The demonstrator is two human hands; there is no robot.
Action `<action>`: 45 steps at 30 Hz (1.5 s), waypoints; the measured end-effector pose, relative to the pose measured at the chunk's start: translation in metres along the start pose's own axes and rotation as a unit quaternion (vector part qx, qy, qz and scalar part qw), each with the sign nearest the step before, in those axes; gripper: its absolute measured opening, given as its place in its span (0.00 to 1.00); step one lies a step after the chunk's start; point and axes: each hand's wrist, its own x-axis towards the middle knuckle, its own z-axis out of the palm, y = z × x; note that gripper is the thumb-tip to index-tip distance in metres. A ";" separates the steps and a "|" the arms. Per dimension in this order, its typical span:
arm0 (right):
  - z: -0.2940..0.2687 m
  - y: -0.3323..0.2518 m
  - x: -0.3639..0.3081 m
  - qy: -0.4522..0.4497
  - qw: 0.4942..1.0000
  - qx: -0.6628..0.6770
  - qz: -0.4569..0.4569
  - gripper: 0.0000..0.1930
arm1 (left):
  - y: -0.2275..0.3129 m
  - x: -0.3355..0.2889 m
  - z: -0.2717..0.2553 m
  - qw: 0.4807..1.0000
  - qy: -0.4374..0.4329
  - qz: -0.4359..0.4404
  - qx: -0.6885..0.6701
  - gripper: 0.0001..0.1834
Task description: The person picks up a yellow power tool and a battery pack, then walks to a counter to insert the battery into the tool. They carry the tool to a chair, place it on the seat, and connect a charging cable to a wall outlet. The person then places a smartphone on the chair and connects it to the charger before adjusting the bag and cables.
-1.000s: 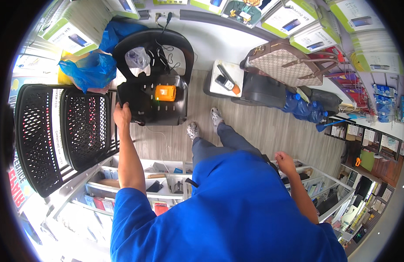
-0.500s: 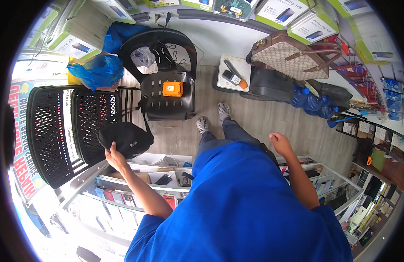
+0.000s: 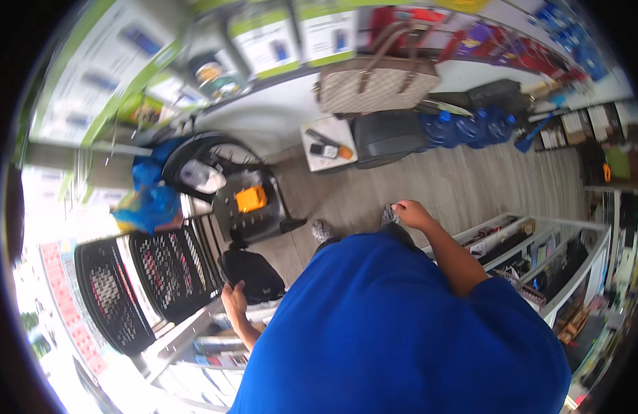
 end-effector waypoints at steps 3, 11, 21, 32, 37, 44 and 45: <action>-0.022 0.037 0.001 0.040 0.999 -0.008 -0.014 0.23 | 0.077 -0.018 0.037 0.987 -0.077 0.086 0.114 0.24; -0.085 0.235 -0.009 0.143 0.972 0.161 0.097 0.23 | 0.296 -0.088 0.162 0.923 -0.183 0.320 0.112 0.21; -0.082 0.466 -0.099 0.138 0.987 -0.021 0.073 0.16 | 0.516 -0.124 0.342 0.874 -0.279 0.382 0.108 0.24; -0.159 0.442 -0.121 0.240 0.822 0.423 0.295 0.26 | 0.689 -0.114 0.583 0.902 -0.275 0.036 -0.332 0.19; -0.181 0.456 -0.126 0.278 0.794 0.462 0.280 0.26 | 0.754 -0.096 0.712 0.882 -0.269 -0.009 -0.387 0.23; -0.198 0.490 -0.166 0.316 0.634 0.626 0.327 0.21 | 0.841 -0.038 0.840 0.888 -0.264 -0.076 -0.369 0.33; -0.205 0.495 -0.170 0.329 0.595 0.658 0.324 0.21 | 0.844 -0.033 0.852 0.877 -0.262 -0.095 -0.390 0.34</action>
